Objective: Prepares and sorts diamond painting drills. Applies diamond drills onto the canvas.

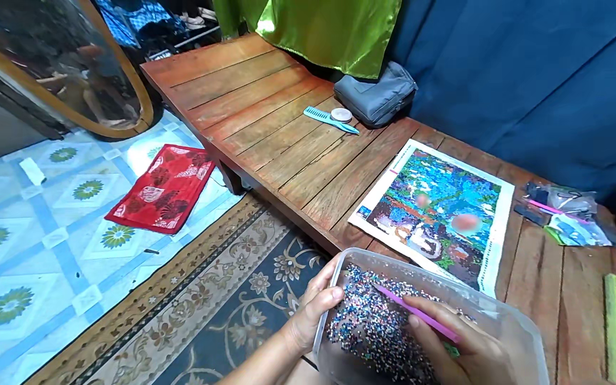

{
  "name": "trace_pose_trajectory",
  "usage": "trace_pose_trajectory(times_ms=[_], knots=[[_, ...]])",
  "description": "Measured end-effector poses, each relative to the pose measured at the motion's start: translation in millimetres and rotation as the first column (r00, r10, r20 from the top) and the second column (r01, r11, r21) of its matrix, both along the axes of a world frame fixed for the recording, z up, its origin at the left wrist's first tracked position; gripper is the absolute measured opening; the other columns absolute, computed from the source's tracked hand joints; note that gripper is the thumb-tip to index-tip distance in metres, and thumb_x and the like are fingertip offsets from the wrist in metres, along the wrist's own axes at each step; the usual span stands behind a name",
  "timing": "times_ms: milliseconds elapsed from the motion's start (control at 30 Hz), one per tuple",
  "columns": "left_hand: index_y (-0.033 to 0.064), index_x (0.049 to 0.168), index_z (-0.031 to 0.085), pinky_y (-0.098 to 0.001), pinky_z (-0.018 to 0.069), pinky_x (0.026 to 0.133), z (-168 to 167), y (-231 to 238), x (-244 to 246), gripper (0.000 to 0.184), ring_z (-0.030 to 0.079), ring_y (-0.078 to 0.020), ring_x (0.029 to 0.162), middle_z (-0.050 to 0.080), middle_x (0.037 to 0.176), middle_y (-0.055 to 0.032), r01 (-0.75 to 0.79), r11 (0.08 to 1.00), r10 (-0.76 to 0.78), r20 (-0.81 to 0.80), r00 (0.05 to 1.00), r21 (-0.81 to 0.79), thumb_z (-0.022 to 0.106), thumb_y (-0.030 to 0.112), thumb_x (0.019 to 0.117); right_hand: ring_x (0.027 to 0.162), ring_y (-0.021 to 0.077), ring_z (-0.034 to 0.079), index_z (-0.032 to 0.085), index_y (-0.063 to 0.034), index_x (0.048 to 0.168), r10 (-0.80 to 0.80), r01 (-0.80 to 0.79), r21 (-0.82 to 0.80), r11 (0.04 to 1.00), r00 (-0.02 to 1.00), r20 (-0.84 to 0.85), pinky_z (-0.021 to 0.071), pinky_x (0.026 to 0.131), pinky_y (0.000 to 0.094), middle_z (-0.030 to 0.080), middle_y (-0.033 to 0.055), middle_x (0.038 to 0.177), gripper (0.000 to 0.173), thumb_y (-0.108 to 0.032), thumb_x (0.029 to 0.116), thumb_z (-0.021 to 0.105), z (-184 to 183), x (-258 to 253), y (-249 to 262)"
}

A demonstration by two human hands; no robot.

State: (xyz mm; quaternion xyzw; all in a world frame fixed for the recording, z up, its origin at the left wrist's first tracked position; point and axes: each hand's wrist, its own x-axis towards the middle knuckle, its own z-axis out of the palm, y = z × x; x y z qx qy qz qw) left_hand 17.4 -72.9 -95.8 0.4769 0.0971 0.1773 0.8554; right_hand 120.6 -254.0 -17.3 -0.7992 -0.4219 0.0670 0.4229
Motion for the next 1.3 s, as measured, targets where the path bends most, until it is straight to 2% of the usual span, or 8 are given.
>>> trace_pose_trajectory(times_ms=[233,433,600,733,867,967,1200,1300], knots=[[-0.0075,0.149,0.033,-0.0198,0.0486,0.098,3,0,-2,0.107,0.059,0.0023,0.112,0.06,0.133,0.0013,0.009,0.999,-0.008,-0.025,1.0,0.041,0.069,0.065,0.0784,0.093,0.0191,0.074,0.074,0.006,0.114,0.092,-0.092,-0.021,0.996,0.995,-0.024,0.0569,0.086,0.0271,0.075,0.0192,0.107,0.026,-0.005,0.0972,0.057,1,-3,9],[-0.0041,0.149,0.035,-0.0216,0.0497,0.098,1,0,0,0.105,0.061,0.0004,0.113,0.061,0.132,0.001,0.021,1.0,-0.021,-0.006,1.0,0.014,0.07,0.065,0.0788,0.082,0.0127,0.071,0.075,0.0049,0.112,0.047,-0.047,0.011,0.999,0.999,0.014,0.0568,0.077,0.0224,0.076,0.0168,0.101,0.026,-0.006,0.0968,0.058,0,1,17],[-0.0077,0.148,0.035,-0.0192,0.0469,0.1,3,1,-2,0.105,0.058,0.0029,0.114,0.06,0.135,0.0003,0.013,0.997,-0.011,-0.027,1.0,0.07,0.067,0.065,0.0795,0.096,0.0177,0.074,0.076,0.0027,0.113,0.108,-0.108,-0.024,0.994,0.994,0.02,0.0565,0.087,0.025,0.076,0.0163,0.107,0.027,-0.007,0.0969,0.057,-4,-1,25],[-0.0068,0.147,0.037,-0.018,0.0476,0.098,2,1,-2,0.101,0.059,0.0047,0.11,0.062,0.128,0.0041,0.01,0.997,-0.01,-0.009,1.0,0.073,0.067,0.063,0.0809,0.085,0.0154,0.072,0.074,0.0056,0.113,0.191,-0.192,-0.006,0.981,0.976,-0.102,0.0573,0.081,0.026,0.076,0.0173,0.099,0.025,-0.006,0.0984,0.058,1,-2,18],[-0.0038,0.148,0.037,-0.0185,0.0492,0.096,1,2,-1,0.101,0.06,0.0039,0.109,0.062,0.128,0.0048,0.021,0.997,-0.019,-0.014,1.0,0.079,0.066,0.065,0.0805,0.08,0.014,0.071,0.075,0.005,0.112,0.078,-0.078,-0.02,0.997,0.997,0.003,0.0566,0.076,0.0244,0.076,0.0167,0.097,0.026,-0.008,0.098,0.057,3,2,12],[-0.0034,0.146,0.039,-0.0181,0.0491,0.094,0,2,0,0.1,0.06,0.0042,0.108,0.063,0.125,0.006,0.01,0.997,-0.01,-0.003,1.0,0.077,0.067,0.066,0.0797,0.082,0.0162,0.072,0.075,0.0047,0.111,0.025,-0.023,-0.03,0.999,0.998,0.065,0.0563,0.077,0.0249,0.076,0.0174,0.099,0.026,-0.006,0.0962,0.058,0,2,12],[-0.0046,0.149,0.038,-0.0209,0.0492,0.096,-10,2,-1,0.104,0.06,0.0004,0.11,0.062,0.129,-0.0003,0.009,0.997,-0.006,-0.039,0.999,0.08,0.065,0.067,0.0788,0.091,0.02,0.072,0.073,0.0084,0.113,0.173,-0.177,-0.036,0.984,0.98,-0.095,0.0566,0.086,0.0269,0.074,0.0214,0.103,0.024,-0.001,0.0954,0.059,10,-8,-4],[-0.0005,0.146,0.042,-0.0181,0.0508,0.092,0,3,-2,0.102,0.062,0.0039,0.104,0.064,0.122,0.0066,-0.001,0.999,0.004,-0.067,0.998,0.04,0.069,0.069,0.0758,0.084,0.0203,0.072,0.072,0.0085,0.113,0.082,-0.084,-0.083,0.993,0.996,-0.028,0.0574,0.08,0.0291,0.074,0.0213,0.1,0.024,-0.003,0.0973,0.058,13,-5,-13]])
